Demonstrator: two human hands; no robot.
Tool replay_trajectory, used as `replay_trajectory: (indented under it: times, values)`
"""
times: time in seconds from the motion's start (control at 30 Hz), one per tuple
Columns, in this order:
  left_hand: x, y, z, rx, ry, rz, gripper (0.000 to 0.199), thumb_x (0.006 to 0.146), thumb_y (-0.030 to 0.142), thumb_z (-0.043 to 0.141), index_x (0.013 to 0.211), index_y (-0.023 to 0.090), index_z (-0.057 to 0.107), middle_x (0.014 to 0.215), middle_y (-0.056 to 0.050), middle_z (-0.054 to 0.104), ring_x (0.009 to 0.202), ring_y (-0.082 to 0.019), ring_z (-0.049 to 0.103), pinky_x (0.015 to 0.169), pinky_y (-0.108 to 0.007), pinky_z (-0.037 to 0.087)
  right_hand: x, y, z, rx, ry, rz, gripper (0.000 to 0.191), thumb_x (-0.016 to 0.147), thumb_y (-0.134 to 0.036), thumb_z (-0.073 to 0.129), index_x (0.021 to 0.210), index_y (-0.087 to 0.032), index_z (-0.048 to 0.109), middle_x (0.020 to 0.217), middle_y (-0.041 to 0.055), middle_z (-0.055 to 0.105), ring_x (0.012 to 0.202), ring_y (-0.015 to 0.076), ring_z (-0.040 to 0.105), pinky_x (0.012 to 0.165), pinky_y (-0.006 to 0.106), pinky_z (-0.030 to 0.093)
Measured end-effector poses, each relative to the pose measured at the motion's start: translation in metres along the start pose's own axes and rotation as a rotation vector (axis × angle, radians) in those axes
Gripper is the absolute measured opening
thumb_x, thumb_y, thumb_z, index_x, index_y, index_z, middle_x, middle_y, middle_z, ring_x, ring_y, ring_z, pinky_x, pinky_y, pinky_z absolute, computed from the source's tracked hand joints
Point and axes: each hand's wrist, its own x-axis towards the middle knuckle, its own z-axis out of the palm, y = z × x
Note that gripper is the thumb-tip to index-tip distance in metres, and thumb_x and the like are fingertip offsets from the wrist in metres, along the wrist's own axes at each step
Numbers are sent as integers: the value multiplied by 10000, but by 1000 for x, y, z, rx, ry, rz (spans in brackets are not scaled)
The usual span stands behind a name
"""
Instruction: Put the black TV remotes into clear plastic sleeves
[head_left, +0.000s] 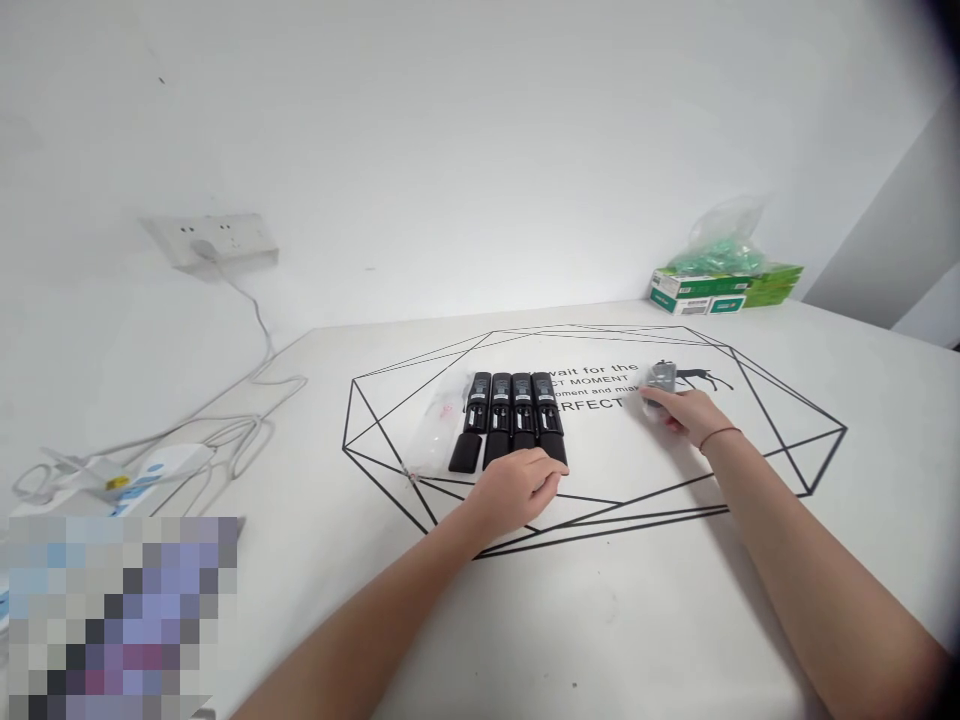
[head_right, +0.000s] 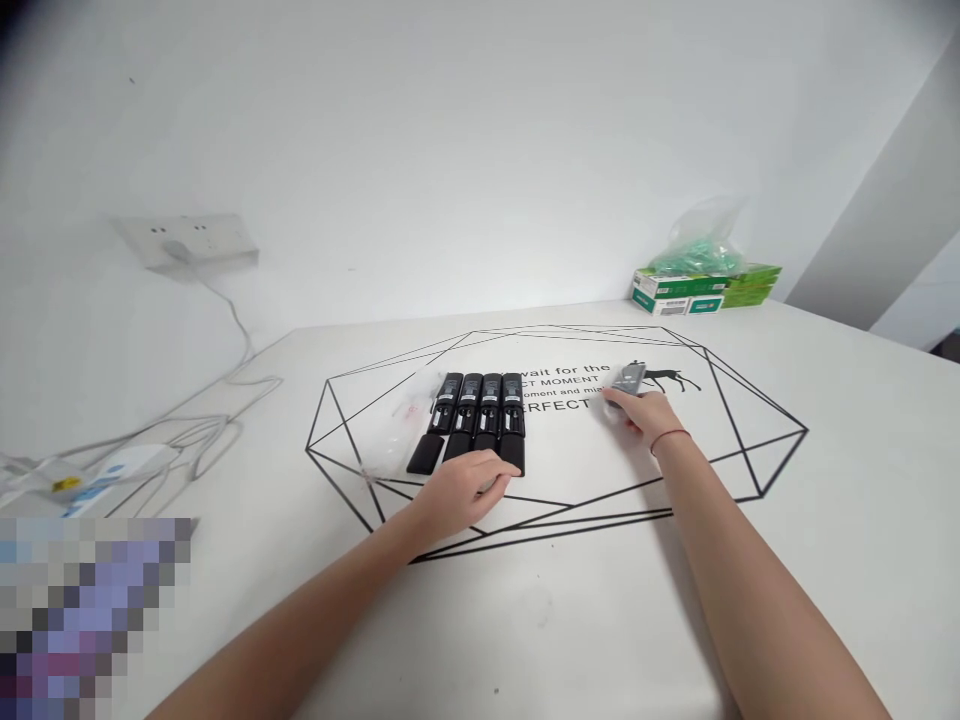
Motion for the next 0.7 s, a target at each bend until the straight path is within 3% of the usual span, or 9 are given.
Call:
replay_trajectory:
  times: [0.07,0.13,0.23,0.33,0.5,0.7]
  values:
    - [1,0,-2,-68,85,-58,295,899,258,390,1090,193,605,1013,-63,627,909,-143,582,787,-257,470,-26,-18,7,286,-232,84,320,647,-433,711,758,-176,556,621,49,578,580,172,550,497,294,455]
    - [3,-2,-2,-178,169,-182,344,898,318,409,1186,191,545,1127,-90,585,944,-153,574,781,-271,484,-57,-36,17,511,-453,34,275,720,-424,662,827,-188,572,768,79,641,722,190,611,618,310,511]
    - [8,-6,1,-431,240,-422,459,900,408,393,1298,184,439,1246,-129,526,988,-173,575,774,-301,504,-104,-53,38,609,-682,-62,275,767,-440,622,869,-194,553,920,97,657,851,210,634,740,342,521]
    - [13,-6,3,-723,245,-505,494,901,430,385,1329,183,398,1325,-142,474,1095,-205,545,850,-344,494,-136,-56,60,593,-765,-166,408,746,-435,657,1057,-230,492,908,58,648,744,188,643,674,345,519]
    - [17,5,-4,-919,372,-393,418,850,352,522,1220,160,485,1228,-115,567,1115,-211,541,927,-336,456,-156,-50,77,432,-786,-388,530,733,-378,686,1165,-226,420,777,-2,608,617,129,580,573,281,477]
    - [15,8,-15,-894,509,-417,364,862,359,494,1173,171,506,1140,-93,612,1042,-194,576,875,-318,478,-165,-54,73,487,-942,-169,534,730,-431,678,1120,-221,381,883,31,620,651,168,659,598,335,537]
